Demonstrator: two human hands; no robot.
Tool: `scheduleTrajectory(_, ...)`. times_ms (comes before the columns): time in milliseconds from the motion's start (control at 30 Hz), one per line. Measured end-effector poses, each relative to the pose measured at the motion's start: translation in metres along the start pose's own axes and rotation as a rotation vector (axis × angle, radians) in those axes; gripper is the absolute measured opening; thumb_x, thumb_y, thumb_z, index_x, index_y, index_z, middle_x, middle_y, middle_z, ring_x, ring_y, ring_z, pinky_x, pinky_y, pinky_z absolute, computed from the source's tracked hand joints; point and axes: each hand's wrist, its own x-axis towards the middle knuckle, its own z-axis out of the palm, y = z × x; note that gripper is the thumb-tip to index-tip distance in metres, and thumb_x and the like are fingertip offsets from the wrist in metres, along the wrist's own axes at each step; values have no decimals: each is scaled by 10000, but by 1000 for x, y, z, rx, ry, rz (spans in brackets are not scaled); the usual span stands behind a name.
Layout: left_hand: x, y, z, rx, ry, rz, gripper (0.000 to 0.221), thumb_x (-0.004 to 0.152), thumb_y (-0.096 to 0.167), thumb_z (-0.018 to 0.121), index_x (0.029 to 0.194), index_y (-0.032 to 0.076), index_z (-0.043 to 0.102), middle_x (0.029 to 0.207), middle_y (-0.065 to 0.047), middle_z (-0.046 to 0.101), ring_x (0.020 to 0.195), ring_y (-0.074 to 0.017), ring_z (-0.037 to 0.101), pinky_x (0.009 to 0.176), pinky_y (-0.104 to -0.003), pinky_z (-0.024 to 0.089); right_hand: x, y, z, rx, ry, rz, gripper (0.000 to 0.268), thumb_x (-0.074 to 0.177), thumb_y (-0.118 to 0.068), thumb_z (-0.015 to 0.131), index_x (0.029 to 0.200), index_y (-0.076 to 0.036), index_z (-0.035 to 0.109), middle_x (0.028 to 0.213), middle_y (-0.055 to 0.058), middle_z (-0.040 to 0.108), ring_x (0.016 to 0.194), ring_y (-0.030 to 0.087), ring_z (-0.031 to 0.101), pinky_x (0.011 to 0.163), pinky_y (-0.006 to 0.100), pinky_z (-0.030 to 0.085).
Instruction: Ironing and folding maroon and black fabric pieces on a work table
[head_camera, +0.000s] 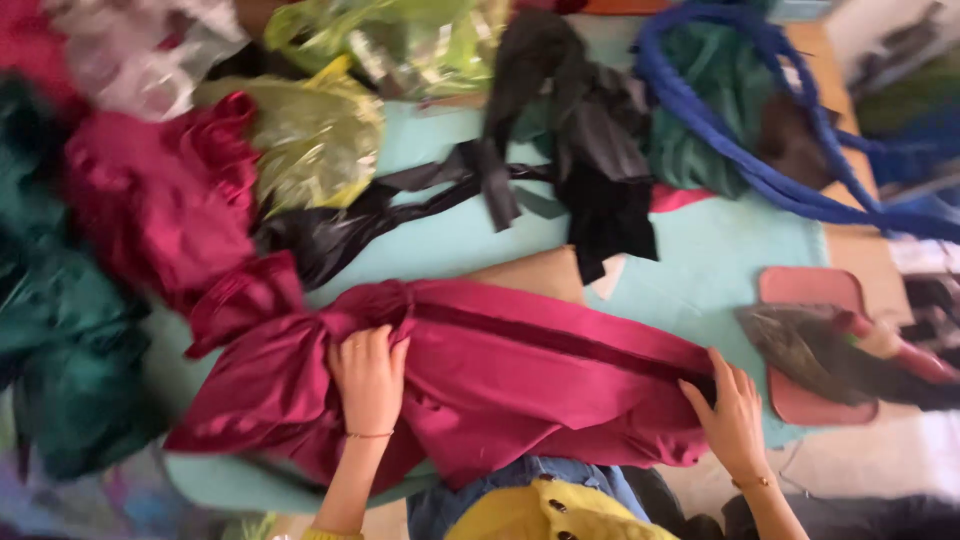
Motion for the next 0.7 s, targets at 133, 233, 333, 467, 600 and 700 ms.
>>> scheduleTrajectory(133, 7, -8, 4, 106, -17, 57, 192, 966, 377, 689, 1023, 193, 684, 947, -8, 704, 892, -275, 635, 808, -470, 438, -6, 7, 2, 75, 33, 53, 735, 862, -356, 741, 1515, -132, 487, 1147, 168, 651, 1021, 348, 616, 937, 438, 458)
scheduleTrajectory(233, 10, -11, 8, -85, 43, 23, 192, 1020, 288, 666, 1033, 97, 686, 947, -82, 693, 881, -337, 641, 800, -481, 447, -8, -9, -8, 294, -91, 247, 761, 874, -295, 724, 1564, -205, 416, 1209, 131, 683, 999, 277, 655, 933, 383, 490)
scheduleTrajectory(333, 15, -16, 22, -391, 197, -10, 190, 1067, 127, 669, 1053, -62, 666, 962, -240, 649, 901, -450, 614, 838, -529, 474, -10, -37, -32, 568, -124, 205, 750, 883, -154, 726, 1558, -248, 413, 1328, 11, 645, 1150, 190, 614, 962, 324, 505)
scheduleTrajectory(467, 38, -7, 45, -719, 423, 99, 293, 1054, 85, 604, 836, -109, 623, 661, -199, 515, 591, -350, 431, 653, -488, 332, -14, -129, -102, 990, -269, -112, 797, 914, -68, 708, 1594, -191, 311, 1385, 34, 621, 1107, 96, 601, 1006, 278, 517)
scheduleTrajectory(600, 37, 90, 39, -696, 756, 687, 352, 828, 16, 460, 496, 83, 363, 459, -97, 372, 376, -304, 334, 409, -506, 243, -10, -221, -141, 938, -451, -607, 296, 974, -283, 661, 935, 8, 629, 1397, 109, 419, 1196, 220, 536, 914, 339, 552)
scheduleTrajectory(700, -5, 108, 43, -796, 213, 504, 124, 858, 236, 701, 950, 157, 727, 941, -34, 722, 841, -208, 689, 824, -335, 557, -11, -237, -103, 818, -660, -518, 919, 853, -219, 664, 1630, -155, 178, 1634, 47, 348, 902, 211, 578, 793, 326, 502)
